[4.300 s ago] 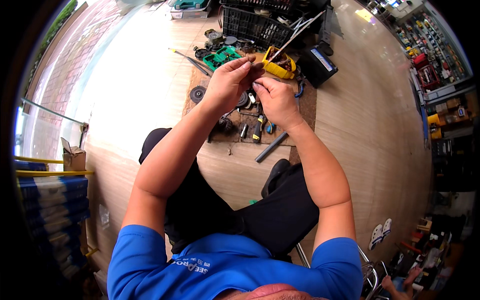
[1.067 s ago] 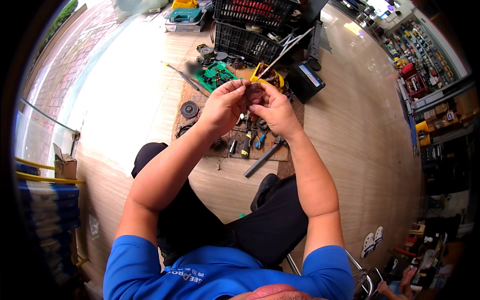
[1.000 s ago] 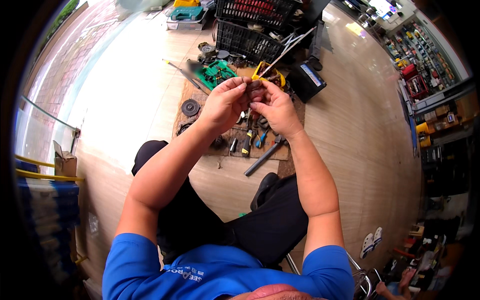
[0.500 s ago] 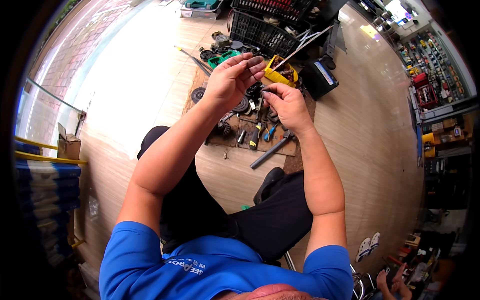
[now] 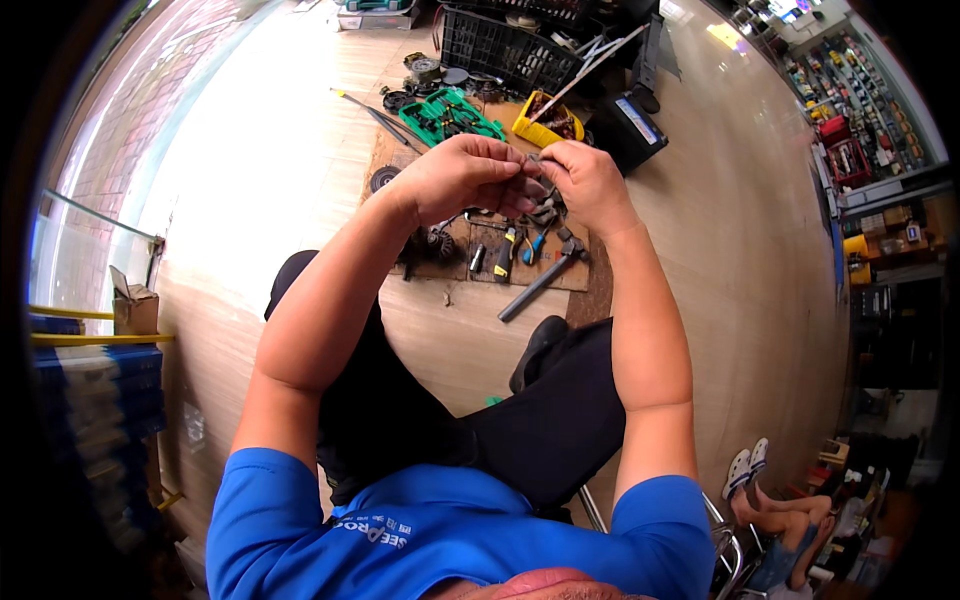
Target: The person handles a car alternator on a wooden board. They pull a wire by hand, probe the internal components with a screwdriver, and turn the assembly over to examine different sides.
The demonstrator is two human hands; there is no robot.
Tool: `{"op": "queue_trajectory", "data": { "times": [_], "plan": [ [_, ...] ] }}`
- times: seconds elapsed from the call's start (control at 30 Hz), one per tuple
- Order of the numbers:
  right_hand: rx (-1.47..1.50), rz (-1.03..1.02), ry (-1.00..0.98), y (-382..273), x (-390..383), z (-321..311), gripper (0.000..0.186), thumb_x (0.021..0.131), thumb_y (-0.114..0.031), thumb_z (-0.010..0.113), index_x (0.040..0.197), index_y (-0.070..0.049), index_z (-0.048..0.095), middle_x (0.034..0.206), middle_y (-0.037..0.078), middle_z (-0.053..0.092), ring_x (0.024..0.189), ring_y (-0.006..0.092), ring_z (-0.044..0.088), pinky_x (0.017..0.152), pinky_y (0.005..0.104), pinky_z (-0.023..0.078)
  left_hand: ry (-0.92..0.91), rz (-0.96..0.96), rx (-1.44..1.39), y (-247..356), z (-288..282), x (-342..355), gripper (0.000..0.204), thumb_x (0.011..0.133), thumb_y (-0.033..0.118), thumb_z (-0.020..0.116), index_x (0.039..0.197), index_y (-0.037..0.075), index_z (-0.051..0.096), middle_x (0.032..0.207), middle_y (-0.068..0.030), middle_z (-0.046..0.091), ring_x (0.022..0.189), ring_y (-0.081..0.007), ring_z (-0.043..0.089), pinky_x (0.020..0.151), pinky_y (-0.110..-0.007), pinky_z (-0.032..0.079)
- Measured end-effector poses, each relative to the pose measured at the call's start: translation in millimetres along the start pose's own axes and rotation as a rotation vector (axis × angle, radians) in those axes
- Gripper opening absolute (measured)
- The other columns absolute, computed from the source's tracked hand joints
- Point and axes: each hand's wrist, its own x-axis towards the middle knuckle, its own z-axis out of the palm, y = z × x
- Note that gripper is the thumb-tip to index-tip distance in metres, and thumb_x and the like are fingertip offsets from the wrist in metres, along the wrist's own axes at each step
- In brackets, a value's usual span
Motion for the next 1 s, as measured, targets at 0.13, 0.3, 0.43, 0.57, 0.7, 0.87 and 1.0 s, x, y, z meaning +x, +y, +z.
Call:
{"op": "queue_trajectory", "data": {
  "times": [0.13, 0.3, 0.43, 0.57, 0.7, 0.87, 1.0],
  "plan": [
    [-0.172, -0.044, 0.069, -6.2, 1.0, -1.7, 0.013, 0.085, -0.021, 0.064, 0.087, -0.008, 0.063, 0.082, 0.012, 0.061, 0.079, 0.0343, 0.061, 0.068, 0.042, 0.049, -0.001, -0.095, 0.215, -10.6, -0.6, 5.9, 0.028, 0.098, 0.01, 0.048, 0.119, -0.007, 0.057, 0.106, -0.0151, 0.067, 0.094, -0.0248, 0.068, 0.087, -0.037, 0.056],
    [-0.24, -0.067, -0.003, -7.4, -1.2, -4.3, 0.014, 0.085, -0.023, 0.064, 0.084, -0.009, 0.066, 0.082, 0.011, 0.061, 0.08, 0.0326, 0.061, 0.069, 0.0412, 0.049, 0.098, -0.115, 0.487, -19.0, 3.2, 11.4, 0.027, 0.098, 0.011, 0.051, 0.116, -0.006, 0.061, 0.101, -0.0124, 0.069, 0.093, -0.0181, 0.067, 0.084, -0.031, 0.056],
    [-0.344, -0.003, -0.239, -14.3, -2.4, -13.2, 0.014, 0.085, -0.024, 0.064, 0.085, -0.01, 0.067, 0.085, 0.01, 0.063, 0.084, 0.0299, 0.062, 0.072, 0.0406, 0.051, 0.187, -0.05, 0.785, -23.4, 4.1, 14.2, 0.025, 0.096, 0.011, 0.053, 0.113, -0.005, 0.064, 0.095, -0.0091, 0.07, 0.088, -0.0132, 0.067, 0.078, -0.025, 0.054],
    [-0.413, 0.066, -0.409, -18.9, -2.2, -15.9, 0.016, 0.086, -0.026, 0.062, 0.085, -0.011, 0.068, 0.086, 0.009, 0.065, 0.09, 0.0277, 0.063, 0.075, 0.0409, 0.052, 0.243, 0.031, 0.926, -32.2, -4.6, 19.1, 0.025, 0.095, 0.012, 0.055, 0.113, -0.002, 0.066, 0.092, -0.0082, 0.072, 0.085, -0.0112, 0.066, 0.078, -0.025, 0.052],
    [-0.429, 0.057, -0.2, -12.4, -2.7, -11.0, 0.017, 0.087, -0.025, 0.061, 0.084, -0.01, 0.067, 0.085, 0.01, 0.066, 0.087, 0.029, 0.063, 0.074, 0.0415, 0.052, 0.222, 0.087, 1.047, -28.0, 5.6, 14.9, 0.026, 0.093, 0.014, 0.057, 0.113, 0.002, 0.066, 0.095, -0.0102, 0.072, 0.086, -0.0142, 0.067, 0.081, -0.029, 0.052],
    [-0.394, -0.013, -0.046, -14.6, -2.5, -3.6, 0.012, 0.085, -0.02, 0.063, 0.084, -0.007, 0.064, 0.083, 0.009, 0.065, 0.085, 0.0305, 0.062, 0.072, 0.0411, 0.05, 0.256, 0.107, 1.181, -24.9, 9.5, 11.5, 0.026, 0.092, 0.017, 0.057, 0.112, 0.002, 0.067, 0.097, -0.0166, 0.07, 0.089, -0.0221, 0.068, 0.082, -0.032, 0.051],
    [-0.311, 0.01, 0.009, -31.9, -5.0, -1.0, 0.012, 0.085, -0.018, 0.063, 0.085, -0.005, 0.063, 0.083, 0.012, 0.064, 0.082, 0.0326, 0.062, 0.071, 0.0421, 0.05, 0.375, 0.219, 1.201, -27.8, 3.7, 14.7, 0.026, 0.092, 0.017, 0.057, 0.11, 0.001, 0.067, 0.096, -0.0184, 0.07, 0.087, -0.0233, 0.068, 0.08, -0.032, 0.051]
  ]
}}
